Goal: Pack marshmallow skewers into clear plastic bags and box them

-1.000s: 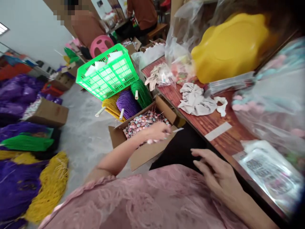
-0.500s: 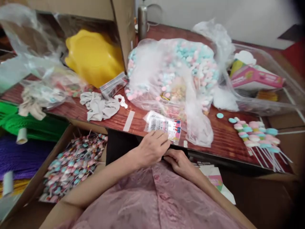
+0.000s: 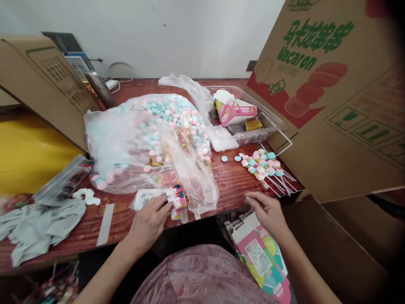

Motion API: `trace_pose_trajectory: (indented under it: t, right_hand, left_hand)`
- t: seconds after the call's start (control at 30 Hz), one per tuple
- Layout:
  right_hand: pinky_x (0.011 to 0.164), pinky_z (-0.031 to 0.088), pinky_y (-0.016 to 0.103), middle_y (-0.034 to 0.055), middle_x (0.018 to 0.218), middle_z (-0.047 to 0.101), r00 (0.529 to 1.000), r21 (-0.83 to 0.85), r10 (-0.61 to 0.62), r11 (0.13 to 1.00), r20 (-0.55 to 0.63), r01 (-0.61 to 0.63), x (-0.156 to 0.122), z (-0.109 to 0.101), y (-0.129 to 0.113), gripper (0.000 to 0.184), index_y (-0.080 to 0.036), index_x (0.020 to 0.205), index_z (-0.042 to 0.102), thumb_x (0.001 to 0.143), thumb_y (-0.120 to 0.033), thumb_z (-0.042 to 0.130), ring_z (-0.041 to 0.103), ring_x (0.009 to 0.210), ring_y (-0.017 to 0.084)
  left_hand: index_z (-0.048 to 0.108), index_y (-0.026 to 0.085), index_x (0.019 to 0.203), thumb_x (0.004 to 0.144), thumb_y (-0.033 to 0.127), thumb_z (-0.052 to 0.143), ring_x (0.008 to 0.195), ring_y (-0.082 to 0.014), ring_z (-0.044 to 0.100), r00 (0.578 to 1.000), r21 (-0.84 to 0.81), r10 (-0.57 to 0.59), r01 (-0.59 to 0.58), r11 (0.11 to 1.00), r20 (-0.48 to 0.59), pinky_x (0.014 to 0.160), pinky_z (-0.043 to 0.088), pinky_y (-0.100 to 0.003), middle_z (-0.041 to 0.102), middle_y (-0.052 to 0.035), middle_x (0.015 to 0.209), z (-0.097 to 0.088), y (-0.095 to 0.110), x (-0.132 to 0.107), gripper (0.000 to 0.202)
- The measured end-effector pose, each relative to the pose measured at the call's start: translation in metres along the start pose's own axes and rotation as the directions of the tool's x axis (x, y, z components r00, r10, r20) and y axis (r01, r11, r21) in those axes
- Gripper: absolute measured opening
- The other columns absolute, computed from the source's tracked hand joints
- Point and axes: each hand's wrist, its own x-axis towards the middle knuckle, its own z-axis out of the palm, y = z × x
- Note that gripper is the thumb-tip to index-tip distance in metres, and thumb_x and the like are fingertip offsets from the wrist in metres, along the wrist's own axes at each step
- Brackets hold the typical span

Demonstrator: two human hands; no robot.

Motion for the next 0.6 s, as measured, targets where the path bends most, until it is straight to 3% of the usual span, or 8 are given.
trace_pose_trajectory:
  t: [0.1, 0.23, 0.43, 0.6]
  right_hand:
    - [0.075, 0.051, 0.031, 0.0064, 0.087, 0.071, 0.972, -0.266, -0.011, 0.963, -0.235, -0.053, 0.014, -0.017, 0.027, 0.026, -0.018, 0.089, 0.07, 0.091, -0.036, 0.05, 0.066, 0.079, 0.019]
    - [0.083, 0.047, 0.038, 0.0136, 0.092, 0.071, 0.931, -0.472, 0.014, 0.859, -0.365, -0.198, 0.02, -0.035, 0.052, 0.03, -0.014, 0.089, 0.071, 0.09, -0.034, 0.047, 0.062, 0.09, 0.027]
    - [0.082, 0.042, 0.036, 0.0131, 0.098, 0.07, 0.926, -0.624, 0.049, 0.725, -0.376, -0.291, 0.029, -0.045, 0.06, 0.032, -0.014, 0.094, 0.071, 0.091, -0.032, 0.045, 0.057, 0.089, 0.026]
    - [0.075, 0.04, 0.034, 0.0129, 0.098, 0.07, 0.946, -0.706, 0.101, 0.643, -0.308, -0.298, 0.045, -0.044, 0.053, 0.031, -0.016, 0.094, 0.072, 0.092, -0.031, 0.044, 0.056, 0.09, 0.026]
  left_hand:
    - [0.067, 0.017, 0.106, 0.087, 0.006, 0.047, 0.094, -0.0235, 0.064, 0.992, 0.102, 0.015, -0.003, 0.995, -0.122, 0.083, 0.053, -0.036, 0.069, -0.0102, 0.106, 0.009, 0.001, -0.006, 0.03]
    - [0.067, 0.015, 0.101, 0.086, 0.007, 0.052, 0.089, -0.0235, 0.064, 0.98, 0.142, 0.0, 0.029, 0.989, -0.199, 0.081, 0.052, -0.035, 0.071, -0.009, 0.098, 0.012, 0.003, -0.007, 0.023]
    - [0.067, 0.015, 0.094, 0.087, 0.012, 0.057, 0.085, -0.0231, 0.064, 0.946, 0.035, -0.125, 0.142, 0.989, -0.299, 0.076, 0.052, -0.035, 0.072, -0.0074, 0.091, 0.013, 0.009, 0.001, 0.012]
    - [0.066, 0.016, 0.089, 0.086, 0.012, 0.061, 0.081, -0.0206, 0.066, 0.911, -0.122, -0.183, 0.147, 0.982, -0.371, 0.078, 0.053, -0.034, 0.072, -0.0057, 0.085, 0.015, 0.008, -0.003, 0.008]
